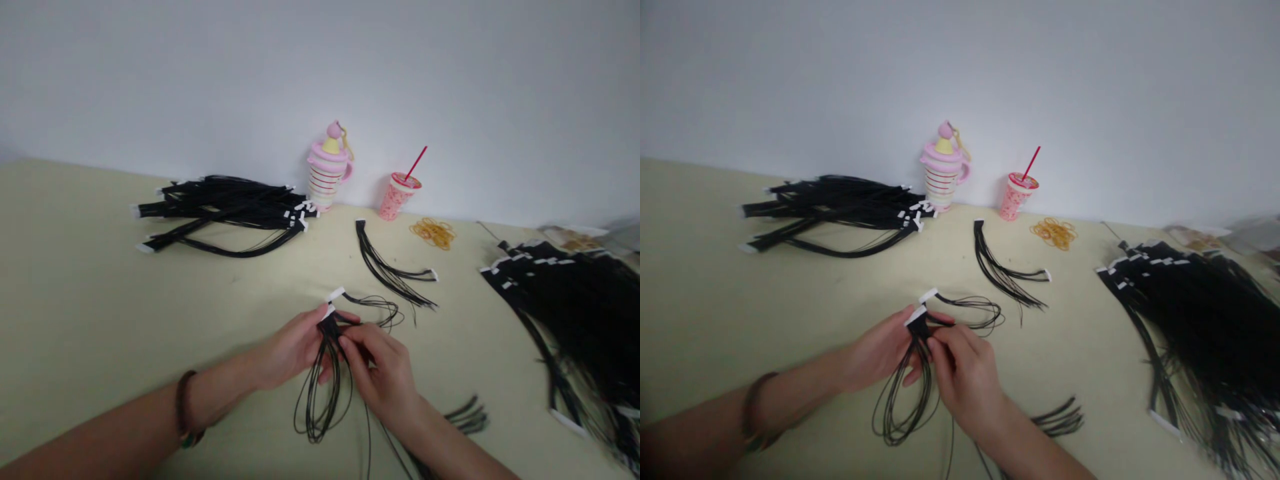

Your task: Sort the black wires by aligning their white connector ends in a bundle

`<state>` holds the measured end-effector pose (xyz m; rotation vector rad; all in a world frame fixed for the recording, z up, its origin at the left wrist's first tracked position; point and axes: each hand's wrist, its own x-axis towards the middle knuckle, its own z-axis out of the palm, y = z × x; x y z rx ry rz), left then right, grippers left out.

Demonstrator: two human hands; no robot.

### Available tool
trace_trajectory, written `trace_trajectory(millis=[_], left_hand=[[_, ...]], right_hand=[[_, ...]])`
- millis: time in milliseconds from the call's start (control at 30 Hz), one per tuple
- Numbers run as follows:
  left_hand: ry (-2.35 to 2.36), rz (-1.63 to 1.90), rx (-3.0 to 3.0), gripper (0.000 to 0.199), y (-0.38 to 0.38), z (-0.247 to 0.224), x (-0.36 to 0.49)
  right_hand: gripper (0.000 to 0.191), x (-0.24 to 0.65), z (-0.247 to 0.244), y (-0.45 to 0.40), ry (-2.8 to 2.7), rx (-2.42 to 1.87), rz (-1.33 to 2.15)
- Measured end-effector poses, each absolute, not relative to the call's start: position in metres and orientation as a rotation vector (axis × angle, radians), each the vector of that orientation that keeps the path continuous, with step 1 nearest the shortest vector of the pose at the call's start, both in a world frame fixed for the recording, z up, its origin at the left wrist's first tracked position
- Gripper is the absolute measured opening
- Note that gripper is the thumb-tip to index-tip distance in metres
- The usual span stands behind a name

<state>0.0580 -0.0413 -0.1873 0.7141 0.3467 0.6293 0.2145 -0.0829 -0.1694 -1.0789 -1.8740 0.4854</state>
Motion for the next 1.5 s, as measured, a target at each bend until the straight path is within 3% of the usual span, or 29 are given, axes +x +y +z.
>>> trace_trajectory(millis=[133,300,500,600,733,967,1200,1500], left_hand=[[0.454,0.698,0.848,0.037,-0.045,-0.188,0.060],[0.721,0.653,1.071,0.042,-0.048,-0.185,0.061],[0.819,0.624,1.183,0.035,-0.053,-0.180,0.063],[0.716,0.574,1.181,0.031,-0.051,-0.179,0.063],[0.655,0.555,1.066,0.031,-0.044,-0.182,0.061],[0.670,0.426,0.814,0.035,-0.038,-0.176,0.055],[0.395,0.352,0.682,0.021,-0.034,-0.180,0.050],[0.340,0.311,0.661,0.024,-0.032,-0.182,0.048]], right_hand=[[0.011,0.212,-0.169,-0.081,-1.839,-1.078,0.506],[0.016,0.212,-0.171,-0.084,-1.997,-0.994,0.419],[0.008,0.230,-0.153,-0.075,-1.914,-1.079,0.101],[0.027,0.235,-0.150,-0.067,-1.784,-1.169,0.404],[0.028,0.233,-0.157,-0.063,-1.625,-1.120,1.048],[0.024,0.244,-0.155,-0.061,-1.822,-1.071,1.114],[0.028,0.245,-0.161,-0.058,-1.663,-1.006,1.351],[0.028,0.245,-0.165,-0.057,-1.585,-0.974,1.443]])
